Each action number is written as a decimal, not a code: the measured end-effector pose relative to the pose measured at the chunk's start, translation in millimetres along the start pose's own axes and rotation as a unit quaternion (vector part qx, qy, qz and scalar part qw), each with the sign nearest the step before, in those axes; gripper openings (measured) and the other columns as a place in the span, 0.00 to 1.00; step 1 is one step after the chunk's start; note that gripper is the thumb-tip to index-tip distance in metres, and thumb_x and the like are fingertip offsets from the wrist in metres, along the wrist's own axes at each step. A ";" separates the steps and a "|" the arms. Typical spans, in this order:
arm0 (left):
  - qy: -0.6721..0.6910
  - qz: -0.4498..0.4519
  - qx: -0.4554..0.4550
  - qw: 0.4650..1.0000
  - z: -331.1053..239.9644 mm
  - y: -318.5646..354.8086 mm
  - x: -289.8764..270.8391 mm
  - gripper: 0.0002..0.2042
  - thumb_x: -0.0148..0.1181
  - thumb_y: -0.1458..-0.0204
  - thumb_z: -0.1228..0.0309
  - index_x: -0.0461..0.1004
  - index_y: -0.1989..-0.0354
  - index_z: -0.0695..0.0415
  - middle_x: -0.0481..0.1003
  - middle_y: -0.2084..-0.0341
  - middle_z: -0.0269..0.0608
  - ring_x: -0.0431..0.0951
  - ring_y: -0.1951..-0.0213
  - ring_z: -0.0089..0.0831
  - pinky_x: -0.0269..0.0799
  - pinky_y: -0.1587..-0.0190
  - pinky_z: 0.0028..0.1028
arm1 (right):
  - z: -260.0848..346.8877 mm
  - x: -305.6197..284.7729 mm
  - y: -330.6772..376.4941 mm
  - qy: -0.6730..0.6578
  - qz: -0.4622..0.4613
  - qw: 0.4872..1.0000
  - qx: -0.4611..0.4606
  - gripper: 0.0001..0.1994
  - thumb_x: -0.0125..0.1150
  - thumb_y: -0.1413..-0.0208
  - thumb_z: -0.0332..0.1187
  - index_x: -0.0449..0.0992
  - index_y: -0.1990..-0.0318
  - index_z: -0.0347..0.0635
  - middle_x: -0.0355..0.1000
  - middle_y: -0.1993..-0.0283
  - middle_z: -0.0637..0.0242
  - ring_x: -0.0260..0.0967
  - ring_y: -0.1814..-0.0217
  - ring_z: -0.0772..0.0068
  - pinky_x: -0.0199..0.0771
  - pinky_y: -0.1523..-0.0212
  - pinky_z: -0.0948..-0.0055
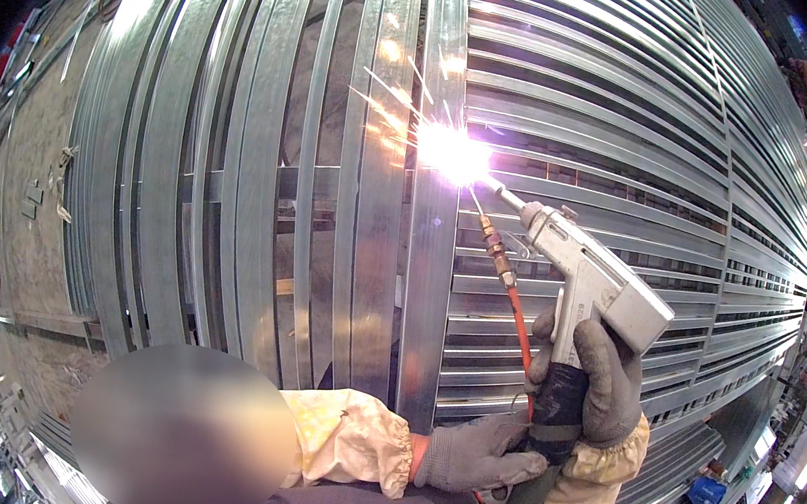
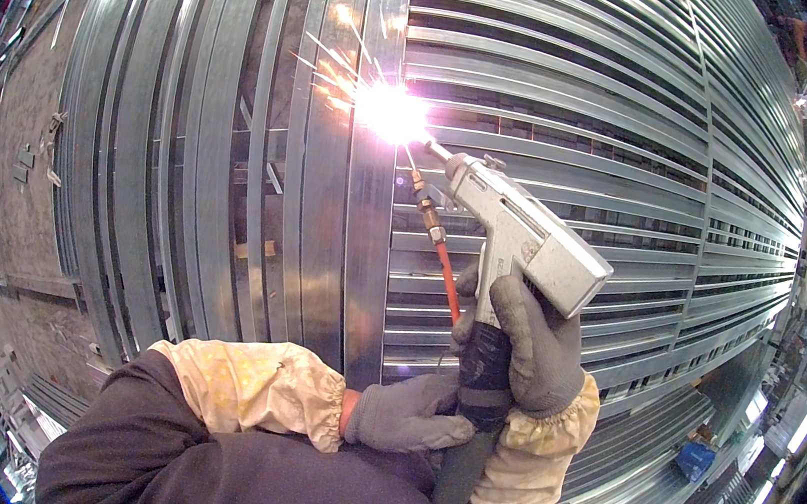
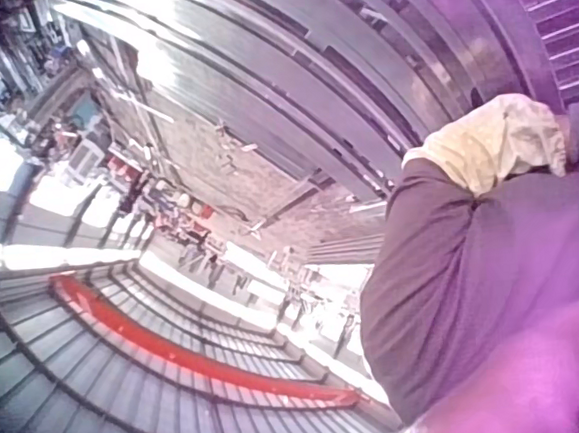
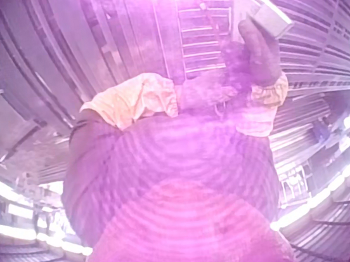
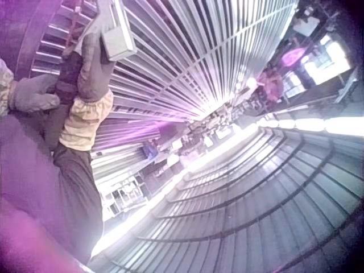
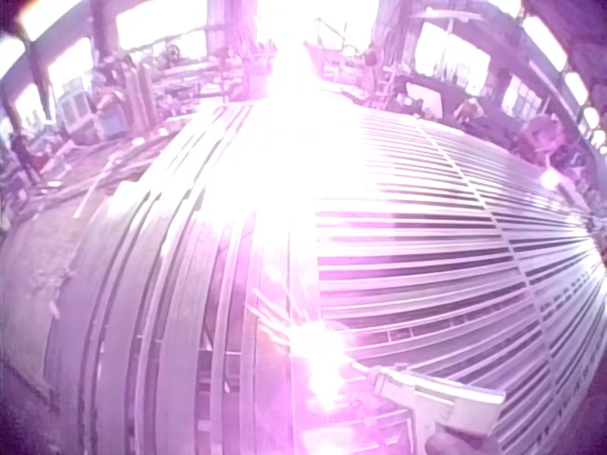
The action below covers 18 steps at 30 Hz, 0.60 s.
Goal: The person uses a welding torch to join metal bars on a large metal frame. The welder moves the torch along the seams, creating bright sparks and fusing the metal pieces together.
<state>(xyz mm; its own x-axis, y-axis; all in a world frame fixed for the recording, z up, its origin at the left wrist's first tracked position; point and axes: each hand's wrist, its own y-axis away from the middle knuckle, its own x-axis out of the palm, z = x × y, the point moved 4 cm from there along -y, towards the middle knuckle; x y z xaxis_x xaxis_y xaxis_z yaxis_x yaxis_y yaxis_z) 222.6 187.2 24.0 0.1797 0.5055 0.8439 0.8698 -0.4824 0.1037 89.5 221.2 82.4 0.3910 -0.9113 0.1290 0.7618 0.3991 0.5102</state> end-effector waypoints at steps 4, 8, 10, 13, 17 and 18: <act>-0.032 -0.008 -0.037 0.999 4.0 2.1 -0.9 0.25 0.52 0.37 0.64 0.58 0.35 0.64 0.70 0.56 0.39 0.68 0.57 0.22 0.69 0.52 0.28 | -0.5 0.5 1.6 0.013 -0.004 1.000 0.003 0.23 0.58 0.37 0.37 0.65 0.42 0.28 0.75 0.62 0.50 0.77 0.75 0.68 0.80 0.79 0.73; -0.040 -0.031 0.023 0.998 1.6 0.9 1.5 0.23 0.52 0.37 0.65 0.59 0.38 0.63 0.68 0.70 0.32 0.66 0.69 0.18 0.68 0.66 0.23 | 0.2 2.1 3.0 0.002 -0.010 1.000 0.011 0.22 0.58 0.37 0.38 0.66 0.43 0.29 0.76 0.62 0.50 0.77 0.75 0.68 0.80 0.79 0.73; -0.002 -0.023 0.008 1.000 0.3 1.6 3.5 0.22 0.52 0.37 0.65 0.59 0.38 0.63 0.67 0.71 0.31 0.65 0.70 0.17 0.67 0.67 0.22 | -0.7 0.4 2.9 0.000 -0.011 1.000 0.015 0.21 0.58 0.37 0.37 0.67 0.44 0.29 0.76 0.63 0.50 0.77 0.75 0.68 0.80 0.79 0.73; 0.017 -0.006 -0.058 0.998 7.1 5.7 0.8 0.25 0.52 0.36 0.63 0.58 0.35 0.63 0.70 0.57 0.35 0.68 0.59 0.19 0.69 0.56 0.26 | -2.4 -1.1 3.4 -0.001 -0.016 1.000 0.019 0.20 0.57 0.36 0.36 0.67 0.44 0.29 0.76 0.63 0.50 0.77 0.75 0.68 0.81 0.79 0.74; 0.008 -0.008 -0.032 0.999 11.4 4.1 -0.4 0.23 0.52 0.37 0.65 0.59 0.37 0.63 0.69 0.65 0.32 0.66 0.65 0.18 0.68 0.61 0.24 | -2.9 0.1 3.1 0.002 -0.015 1.000 0.019 0.19 0.57 0.36 0.35 0.68 0.45 0.29 0.76 0.63 0.50 0.78 0.75 0.68 0.81 0.79 0.74; 0.008 -0.013 -0.016 1.000 8.9 3.4 0.7 0.22 0.53 0.37 0.66 0.60 0.38 0.63 0.69 0.68 0.32 0.66 0.67 0.18 0.68 0.63 0.24 | -3.2 0.6 2.9 -0.001 -0.013 1.000 0.019 0.19 0.58 0.36 0.35 0.68 0.45 0.29 0.76 0.63 0.50 0.78 0.75 0.68 0.81 0.79 0.74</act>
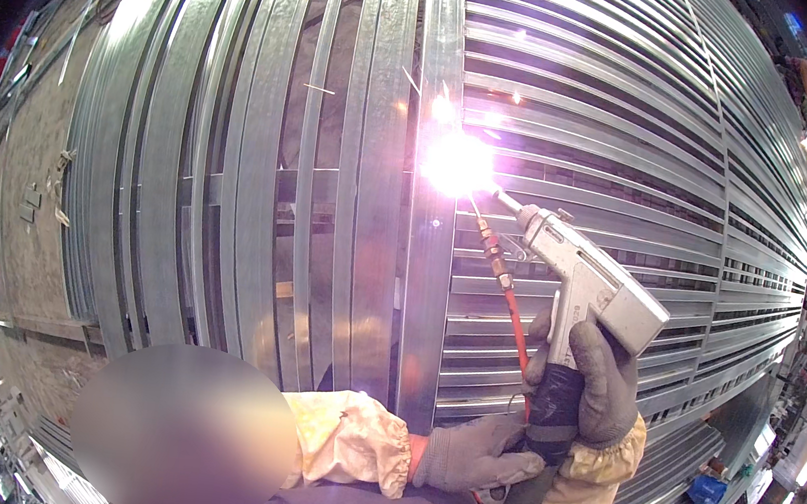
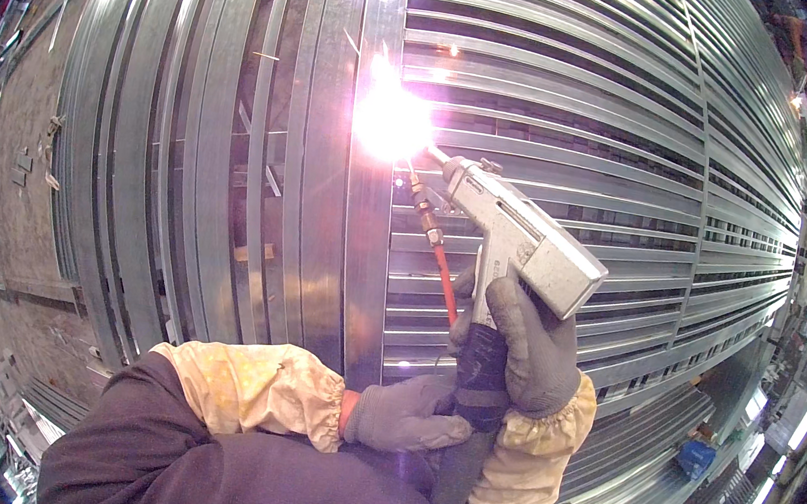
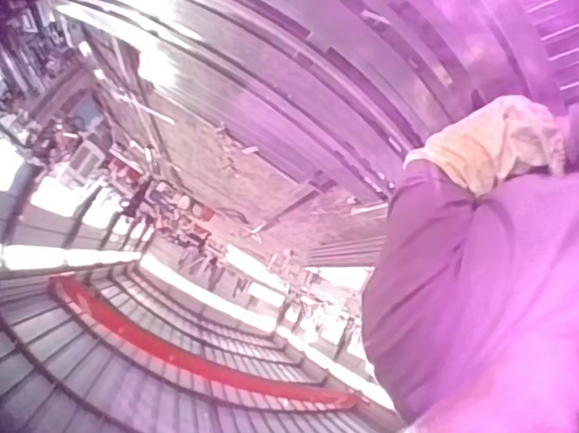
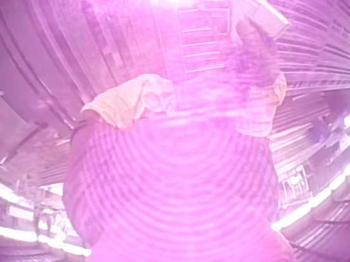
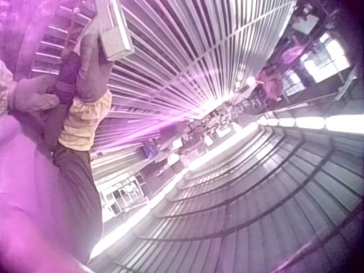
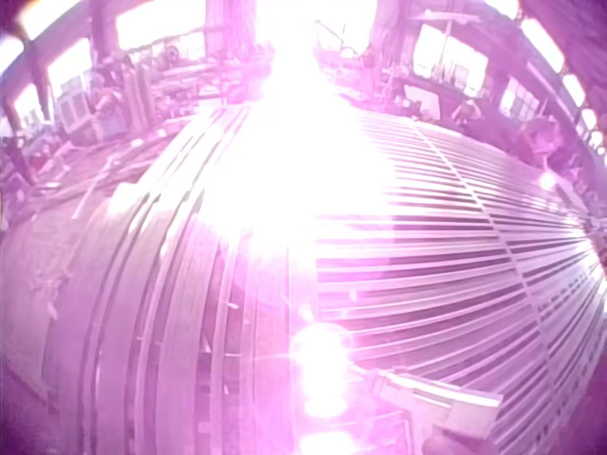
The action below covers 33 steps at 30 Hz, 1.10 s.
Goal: The person uses a welding torch to join metal bars on a large metal frame. The welder moves the torch along the seams, creating bright sparks and fusing the metal pieces together.
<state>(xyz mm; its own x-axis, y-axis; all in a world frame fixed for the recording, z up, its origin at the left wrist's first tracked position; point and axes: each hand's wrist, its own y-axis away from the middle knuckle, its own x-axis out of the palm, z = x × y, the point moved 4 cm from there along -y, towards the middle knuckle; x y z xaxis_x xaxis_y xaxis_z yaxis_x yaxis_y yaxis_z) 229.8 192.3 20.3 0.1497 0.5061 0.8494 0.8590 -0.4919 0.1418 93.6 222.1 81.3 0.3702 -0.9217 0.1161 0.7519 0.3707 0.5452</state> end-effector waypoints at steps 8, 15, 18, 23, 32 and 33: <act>-0.008 0.012 -0.028 1.000 -4.1 4.2 0.5 0.23 0.53 0.38 0.64 0.61 0.38 0.63 0.72 0.64 0.34 0.67 0.67 0.19 0.68 0.64 0.24 | 2.7 3.1 4.2 0.021 -0.006 1.000 0.003 0.19 0.58 0.36 0.37 0.69 0.46 0.30 0.76 0.63 0.51 0.77 0.74 0.69 0.80 0.77 0.73; 0.000 0.008 -0.048 0.999 -7.0 5.5 4.3 0.25 0.52 0.37 0.64 0.59 0.35 0.61 0.71 0.69 0.34 0.67 0.71 0.17 0.67 0.69 0.23 | 2.7 -1.6 7.5 0.051 -0.007 0.999 0.003 0.19 0.57 0.36 0.39 0.70 0.48 0.30 0.76 0.62 0.52 0.76 0.74 0.70 0.80 0.77 0.73; -0.008 0.012 -0.037 0.999 6.8 4.5 2.4 0.26 0.52 0.37 0.63 0.58 0.34 0.61 0.70 0.71 0.32 0.67 0.74 0.17 0.66 0.72 0.23 | 3.0 0.1 8.2 0.044 -0.001 0.999 0.003 0.19 0.57 0.36 0.39 0.70 0.48 0.29 0.76 0.62 0.52 0.76 0.74 0.70 0.79 0.77 0.74; 0.017 0.009 -0.024 1.000 8.9 4.6 4.4 0.25 0.52 0.37 0.63 0.58 0.35 0.61 0.70 0.72 0.32 0.66 0.75 0.16 0.65 0.73 0.22 | 3.7 1.1 9.4 0.040 0.001 0.999 -0.003 0.19 0.57 0.35 0.40 0.70 0.49 0.29 0.76 0.63 0.52 0.76 0.75 0.71 0.79 0.77 0.74; 0.011 0.020 -0.026 0.999 9.6 4.6 5.9 0.23 0.53 0.36 0.62 0.61 0.38 0.60 0.68 0.72 0.29 0.65 0.74 0.15 0.64 0.74 0.20 | 0.0 -1.7 12.6 0.029 0.003 0.999 0.018 0.19 0.57 0.35 0.40 0.70 0.50 0.29 0.75 0.62 0.52 0.77 0.74 0.71 0.80 0.78 0.74; 0.014 0.017 -0.024 0.999 9.7 5.1 6.4 0.22 0.53 0.36 0.62 0.61 0.38 0.60 0.68 0.72 0.29 0.65 0.74 0.15 0.63 0.74 0.20 | 0.4 -3.9 13.2 0.036 0.017 0.999 0.018 0.19 0.57 0.35 0.40 0.70 0.50 0.29 0.75 0.62 0.52 0.77 0.73 0.71 0.80 0.77 0.74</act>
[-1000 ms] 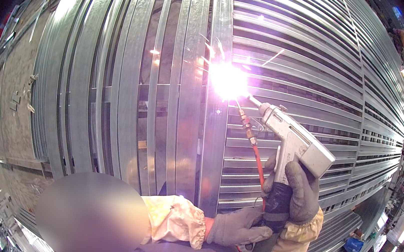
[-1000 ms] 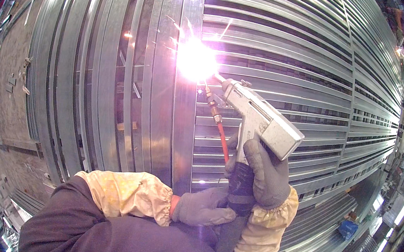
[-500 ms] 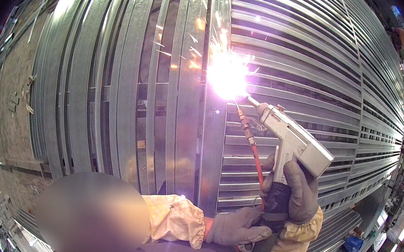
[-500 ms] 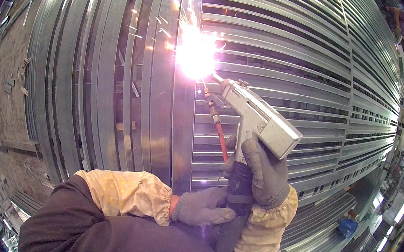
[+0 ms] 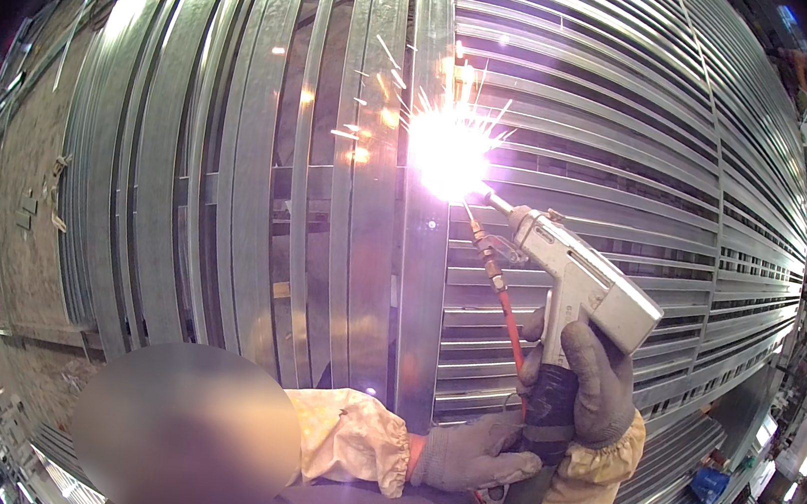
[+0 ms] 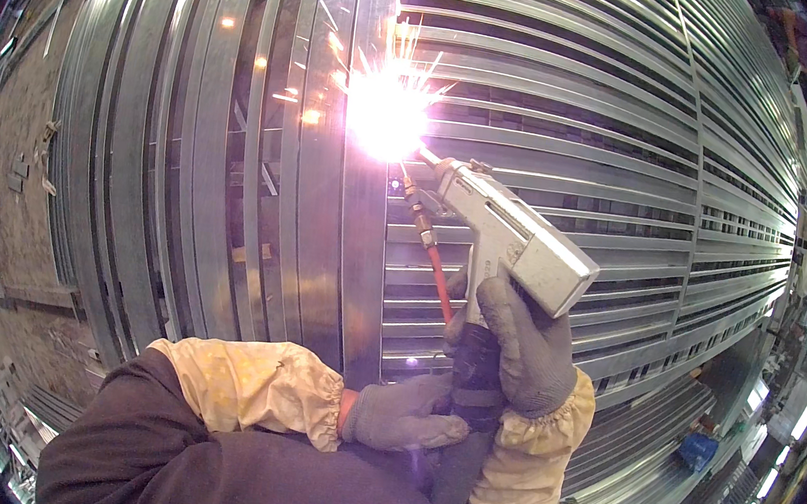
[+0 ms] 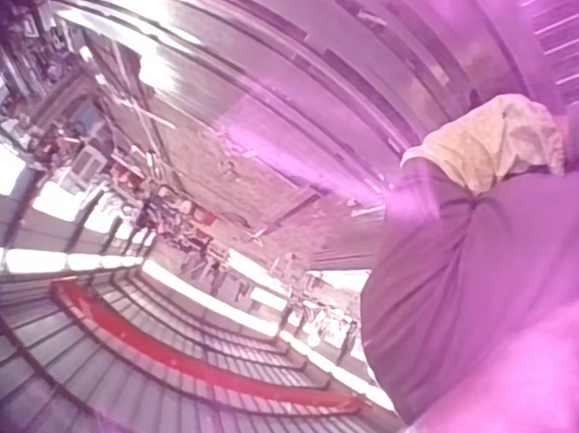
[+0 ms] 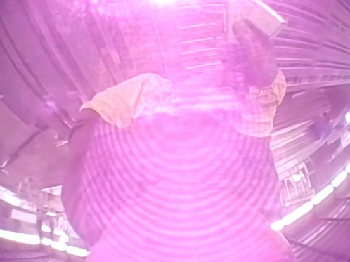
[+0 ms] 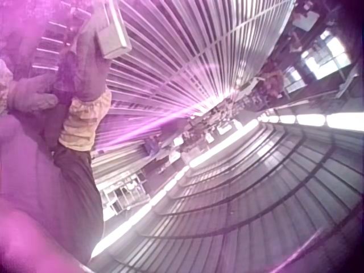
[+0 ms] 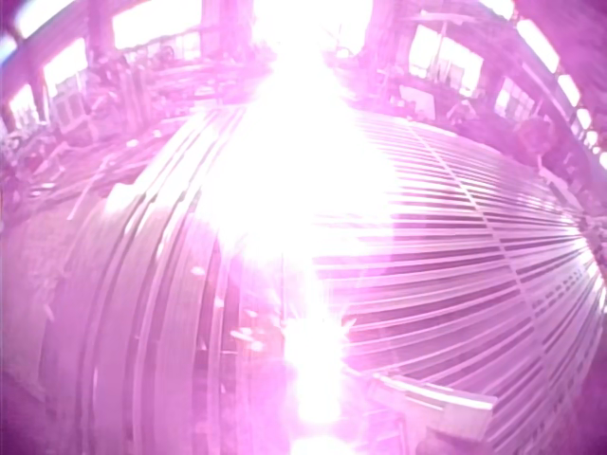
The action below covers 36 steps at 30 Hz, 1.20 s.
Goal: The person uses a welding torch to join metal bars on a large metal frame. The welder moves the torch along the seams, creating bright sparks and fusing the metal pieces together.
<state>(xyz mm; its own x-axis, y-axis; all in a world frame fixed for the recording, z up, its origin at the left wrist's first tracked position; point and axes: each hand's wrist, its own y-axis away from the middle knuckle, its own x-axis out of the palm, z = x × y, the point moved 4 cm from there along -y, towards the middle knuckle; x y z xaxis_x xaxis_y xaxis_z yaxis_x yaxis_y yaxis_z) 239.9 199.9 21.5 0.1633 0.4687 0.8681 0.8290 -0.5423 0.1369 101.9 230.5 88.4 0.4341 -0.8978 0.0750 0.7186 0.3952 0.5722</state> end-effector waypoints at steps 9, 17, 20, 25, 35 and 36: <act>0.024 -0.005 0.009 1.000 -1.4 1.7 2.9 0.22 0.54 0.37 0.64 0.60 0.39 0.61 0.67 0.72 0.28 0.64 0.74 0.15 0.63 0.73 0.21 | -1.8 2.4 2.6 -0.031 -0.009 0.999 -0.003 0.18 0.57 0.36 0.38 0.70 0.49 0.29 0.75 0.61 0.52 0.77 0.73 0.69 0.79 0.77 0.73; 0.002 0.009 0.005 1.000 -1.0 1.8 2.7 0.24 0.53 0.36 0.66 0.58 0.36 0.62 0.70 0.63 0.33 0.67 0.63 0.18 0.68 0.60 0.24 | -1.5 1.6 4.1 -0.072 0.011 0.997 0.004 0.21 0.60 0.36 0.35 0.66 0.42 0.29 0.76 0.59 0.53 0.77 0.71 0.71 0.80 0.74 0.74; 0.017 -0.002 -0.015 1.000 -5.8 4.3 6.2 0.25 0.51 0.36 0.66 0.57 0.33 0.61 0.71 0.55 0.32 0.65 0.61 0.16 0.66 0.58 0.22 | -3.2 -3.9 6.1 -0.070 0.007 0.998 0.004 0.21 0.60 0.37 0.34 0.66 0.42 0.29 0.76 0.58 0.53 0.77 0.71 0.71 0.81 0.73 0.73; -0.017 0.029 -0.038 0.999 0.5 3.2 7.4 0.26 0.52 0.36 0.63 0.57 0.32 0.61 0.69 0.46 0.40 0.68 0.48 0.25 0.66 0.43 0.31 | -4.9 -9.0 16.3 -0.048 -0.026 0.998 0.000 0.21 0.60 0.37 0.34 0.66 0.42 0.30 0.76 0.57 0.54 0.77 0.71 0.71 0.81 0.72 0.73; -0.062 0.051 -0.062 0.995 18.4 11.7 15.4 0.25 0.54 0.36 0.59 0.59 0.37 0.59 0.71 0.66 0.35 0.70 0.71 0.17 0.70 0.71 0.22 | -21.8 -14.3 37.5 -0.059 -0.010 0.998 0.019 0.20 0.61 0.37 0.35 0.68 0.44 0.32 0.77 0.58 0.56 0.76 0.70 0.71 0.79 0.71 0.73; -0.066 0.041 -0.020 0.997 20.1 10.6 15.4 0.24 0.54 0.36 0.58 0.59 0.37 0.59 0.71 0.66 0.35 0.70 0.72 0.17 0.70 0.71 0.22 | -21.7 -13.0 36.5 -0.049 -0.020 0.999 0.008 0.21 0.60 0.37 0.36 0.68 0.44 0.29 0.77 0.58 0.53 0.76 0.72 0.71 0.79 0.74 0.74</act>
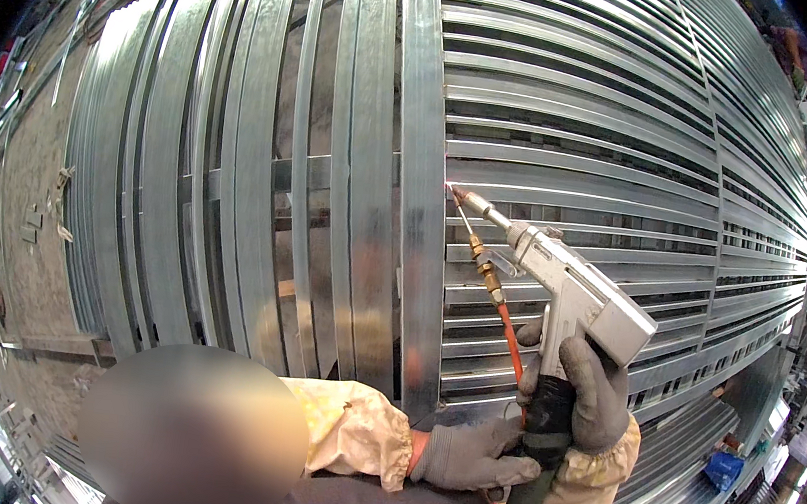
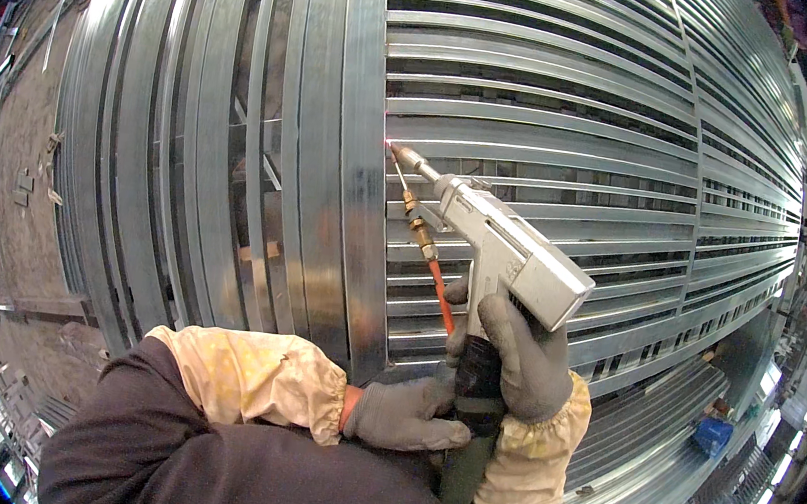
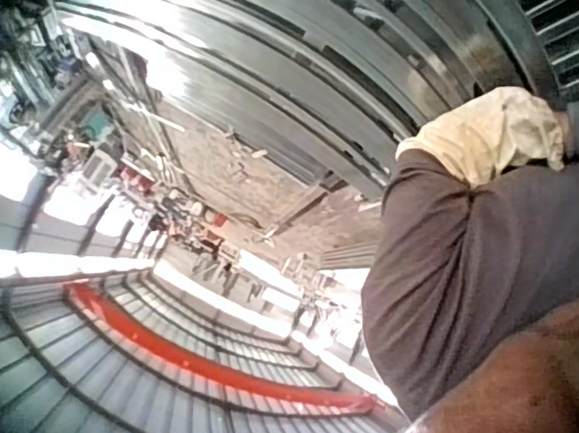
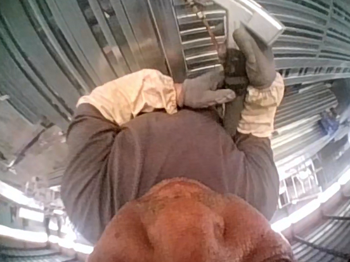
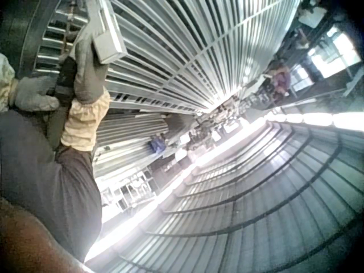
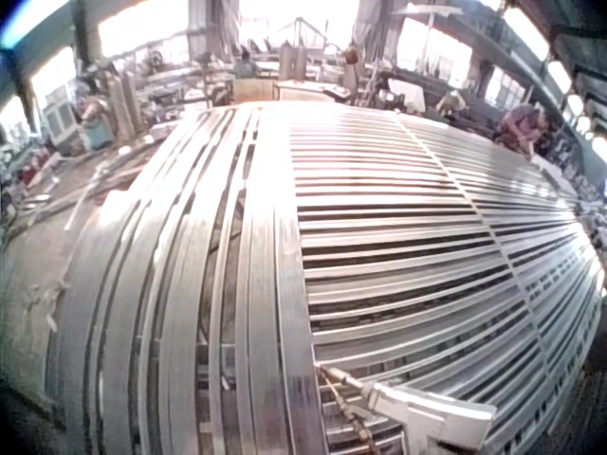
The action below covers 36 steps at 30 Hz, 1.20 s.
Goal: The person uses a welding torch to join metal bars on a large metal frame. The welder moves the torch along the seams, creating bright sparks and fusing the metal pieces together.
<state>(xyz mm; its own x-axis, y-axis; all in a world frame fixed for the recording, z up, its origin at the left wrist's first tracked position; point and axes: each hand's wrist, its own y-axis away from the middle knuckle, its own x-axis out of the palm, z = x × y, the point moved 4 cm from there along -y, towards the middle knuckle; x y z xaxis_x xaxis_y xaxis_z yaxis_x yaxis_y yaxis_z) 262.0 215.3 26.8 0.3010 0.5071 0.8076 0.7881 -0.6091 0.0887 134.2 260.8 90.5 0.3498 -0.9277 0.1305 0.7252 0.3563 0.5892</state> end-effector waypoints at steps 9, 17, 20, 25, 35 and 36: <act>-0.003 -0.002 0.008 1.000 7.4 -1.6 -5.0 0.26 0.54 0.37 0.59 0.58 0.36 0.61 0.72 0.65 0.36 0.69 0.69 0.17 0.71 0.70 0.21 | 0.6 3.3 -5.0 0.029 -0.015 0.999 -0.023 0.22 0.58 0.37 0.37 0.67 0.44 0.26 0.76 0.58 0.47 0.77 0.75 0.69 0.80 0.78 0.74; 0.021 0.011 -0.020 1.000 -5.3 -0.3 -6.7 0.27 0.54 0.37 0.63 0.57 0.32 0.62 0.67 0.39 0.45 0.65 0.38 0.31 0.60 0.35 0.36 | 0.4 5.2 -7.7 0.031 -0.003 0.999 -0.017 0.21 0.59 0.37 0.38 0.68 0.47 0.25 0.76 0.59 0.48 0.78 0.73 0.69 0.82 0.77 0.74; -0.014 0.020 -0.007 1.000 -4.5 -1.3 -8.2 0.27 0.54 0.36 0.62 0.58 0.33 0.62 0.67 0.39 0.45 0.65 0.38 0.31 0.60 0.35 0.36 | -0.7 4.3 -9.2 0.023 0.004 1.000 -0.017 0.21 0.59 0.37 0.37 0.69 0.48 0.25 0.75 0.59 0.48 0.77 0.73 0.69 0.81 0.77 0.74; -0.025 -0.013 0.037 0.999 2.5 -3.1 -7.3 0.25 0.55 0.37 0.58 0.61 0.39 0.61 0.70 0.68 0.32 0.65 0.69 0.18 0.67 0.69 0.22 | -0.3 7.5 -8.8 0.010 0.000 1.000 -0.015 0.20 0.58 0.37 0.38 0.69 0.48 0.25 0.75 0.60 0.49 0.76 0.73 0.70 0.80 0.77 0.72; 0.001 -0.017 0.006 1.000 12.9 1.7 -8.0 0.23 0.54 0.37 0.60 0.61 0.40 0.61 0.68 0.73 0.30 0.66 0.75 0.17 0.65 0.75 0.21 | 0.4 8.3 -7.7 0.039 0.006 0.999 -0.005 0.20 0.59 0.37 0.40 0.71 0.50 0.28 0.75 0.61 0.53 0.75 0.74 0.72 0.79 0.77 0.73; -0.001 -0.018 0.003 1.000 13.5 2.2 -8.1 0.23 0.54 0.37 0.60 0.61 0.39 0.61 0.68 0.73 0.30 0.66 0.75 0.17 0.66 0.75 0.21 | 0.3 9.1 -7.3 0.034 0.005 0.999 -0.010 0.20 0.60 0.37 0.41 0.72 0.51 0.29 0.75 0.62 0.55 0.75 0.74 0.74 0.79 0.77 0.74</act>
<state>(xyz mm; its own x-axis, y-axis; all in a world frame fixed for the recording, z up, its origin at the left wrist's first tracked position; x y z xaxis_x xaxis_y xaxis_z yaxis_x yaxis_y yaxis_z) 268.5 218.1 12.5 0.2728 0.5294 0.8033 0.8017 -0.5867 0.1144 131.9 249.7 87.7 0.3967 -0.9144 0.0810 0.7323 0.3684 0.5727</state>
